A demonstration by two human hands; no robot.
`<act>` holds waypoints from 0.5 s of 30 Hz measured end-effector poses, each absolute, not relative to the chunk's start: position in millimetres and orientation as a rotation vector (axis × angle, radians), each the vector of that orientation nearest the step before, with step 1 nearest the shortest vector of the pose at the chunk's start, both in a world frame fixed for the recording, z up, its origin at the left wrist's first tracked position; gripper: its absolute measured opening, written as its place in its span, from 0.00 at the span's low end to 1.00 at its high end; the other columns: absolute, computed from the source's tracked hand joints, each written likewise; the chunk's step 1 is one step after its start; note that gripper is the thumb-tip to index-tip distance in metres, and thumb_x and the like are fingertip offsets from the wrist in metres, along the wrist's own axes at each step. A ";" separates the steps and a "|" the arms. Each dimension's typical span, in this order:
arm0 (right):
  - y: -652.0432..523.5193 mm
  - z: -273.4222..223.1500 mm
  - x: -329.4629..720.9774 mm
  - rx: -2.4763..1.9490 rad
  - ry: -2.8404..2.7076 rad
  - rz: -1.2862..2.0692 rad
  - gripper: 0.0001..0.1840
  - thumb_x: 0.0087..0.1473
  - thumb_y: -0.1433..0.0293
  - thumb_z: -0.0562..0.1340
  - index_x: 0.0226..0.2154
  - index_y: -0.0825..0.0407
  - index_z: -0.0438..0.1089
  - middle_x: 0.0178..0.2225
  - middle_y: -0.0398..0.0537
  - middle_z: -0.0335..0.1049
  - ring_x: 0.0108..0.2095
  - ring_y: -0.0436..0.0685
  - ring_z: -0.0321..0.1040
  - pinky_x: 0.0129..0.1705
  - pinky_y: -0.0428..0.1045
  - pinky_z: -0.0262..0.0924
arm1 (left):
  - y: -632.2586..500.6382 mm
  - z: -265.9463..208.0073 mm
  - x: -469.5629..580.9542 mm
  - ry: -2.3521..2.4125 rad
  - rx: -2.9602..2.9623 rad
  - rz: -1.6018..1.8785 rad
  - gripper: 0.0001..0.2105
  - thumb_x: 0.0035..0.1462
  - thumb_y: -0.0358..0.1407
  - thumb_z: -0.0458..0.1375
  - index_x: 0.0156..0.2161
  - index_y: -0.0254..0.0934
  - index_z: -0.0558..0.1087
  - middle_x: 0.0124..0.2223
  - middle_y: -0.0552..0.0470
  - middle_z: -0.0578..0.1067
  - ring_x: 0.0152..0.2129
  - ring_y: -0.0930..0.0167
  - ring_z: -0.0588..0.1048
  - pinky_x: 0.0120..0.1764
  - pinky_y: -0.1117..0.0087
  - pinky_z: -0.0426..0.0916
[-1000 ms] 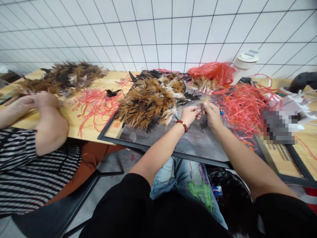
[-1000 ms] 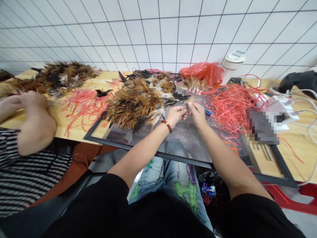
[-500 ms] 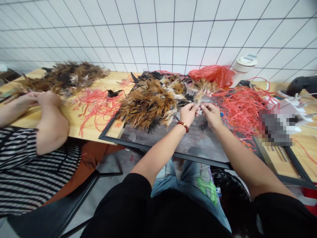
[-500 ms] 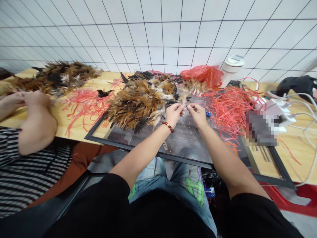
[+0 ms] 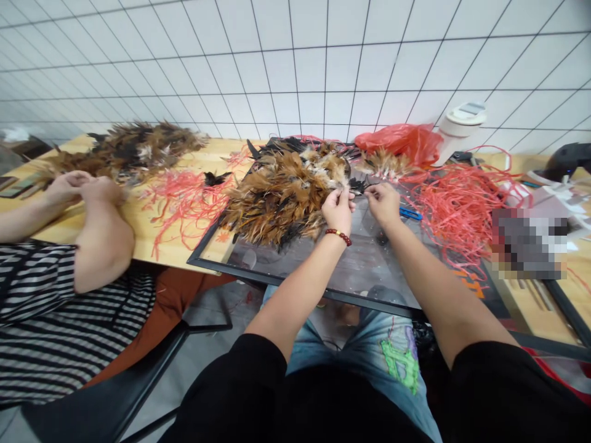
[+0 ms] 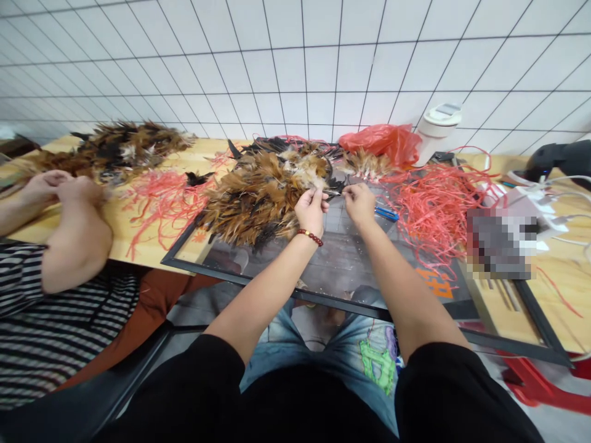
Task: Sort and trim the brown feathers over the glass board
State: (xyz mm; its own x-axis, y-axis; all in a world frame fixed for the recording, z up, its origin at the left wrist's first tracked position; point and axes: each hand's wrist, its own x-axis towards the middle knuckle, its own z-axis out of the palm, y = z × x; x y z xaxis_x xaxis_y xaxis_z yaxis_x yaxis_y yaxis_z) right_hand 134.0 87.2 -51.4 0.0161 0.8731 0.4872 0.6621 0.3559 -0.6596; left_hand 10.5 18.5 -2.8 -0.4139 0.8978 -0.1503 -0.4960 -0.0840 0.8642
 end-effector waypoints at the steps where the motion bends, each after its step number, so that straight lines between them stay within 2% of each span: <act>1: 90.7 -54.6 137.5 -1.365 -1.622 0.359 0.06 0.50 0.69 0.60 0.29 0.51 0.73 0.32 0.50 0.73 0.34 0.59 0.68 0.43 0.55 0.64 | 18.4 -1.7 9.6 1.134 0.499 1.691 0.08 0.61 0.36 0.61 0.32 0.34 0.72 0.26 0.60 0.74 0.16 0.85 0.66 0.22 0.82 0.61; 4: 95.8 -59.9 142.0 -1.362 -1.515 0.439 0.06 0.50 0.66 0.61 0.31 0.51 0.72 0.31 0.48 0.72 0.30 0.56 0.65 0.41 0.54 0.63 | 17.5 5.2 6.0 1.167 0.394 1.680 0.07 0.64 0.34 0.57 0.35 0.33 0.72 0.27 0.58 0.75 0.17 0.85 0.66 0.24 0.82 0.62; 8: 92.4 -57.8 133.1 -1.330 -1.756 0.280 0.07 0.45 0.69 0.66 0.32 0.51 0.74 0.39 0.53 0.73 0.39 0.60 0.67 0.45 0.55 0.62 | 15.1 11.0 6.3 1.181 0.480 1.683 0.07 0.64 0.34 0.57 0.35 0.34 0.73 0.29 0.58 0.76 0.18 0.85 0.67 0.25 0.83 0.62; 11: 90.4 -54.8 130.3 -1.369 -1.746 0.329 0.01 0.48 0.71 0.63 0.28 0.50 0.71 0.34 0.51 0.72 0.36 0.60 0.66 0.43 0.54 0.60 | 12.4 5.0 14.3 1.192 0.653 1.617 0.06 0.62 0.35 0.59 0.35 0.34 0.73 0.28 0.58 0.75 0.18 0.84 0.66 0.24 0.82 0.61; 15: 94.2 -54.4 138.0 -1.280 -1.565 0.541 0.03 0.51 0.67 0.60 0.28 0.50 0.66 0.26 0.43 0.67 0.30 0.54 0.62 0.37 0.51 0.58 | 6.7 -10.8 26.9 1.162 0.995 1.457 0.03 0.59 0.33 0.61 0.36 0.36 0.76 0.26 0.59 0.74 0.18 0.82 0.66 0.27 0.79 0.62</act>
State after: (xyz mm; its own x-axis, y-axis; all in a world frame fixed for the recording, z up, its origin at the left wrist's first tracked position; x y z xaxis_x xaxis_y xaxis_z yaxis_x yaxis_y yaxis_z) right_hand 138.0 94.2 -54.4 0.0616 0.9094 0.4113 0.4616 0.3394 -0.8196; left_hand 26.9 6.7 -10.8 -0.1796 0.9835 0.0213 -0.1981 -0.0574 0.9785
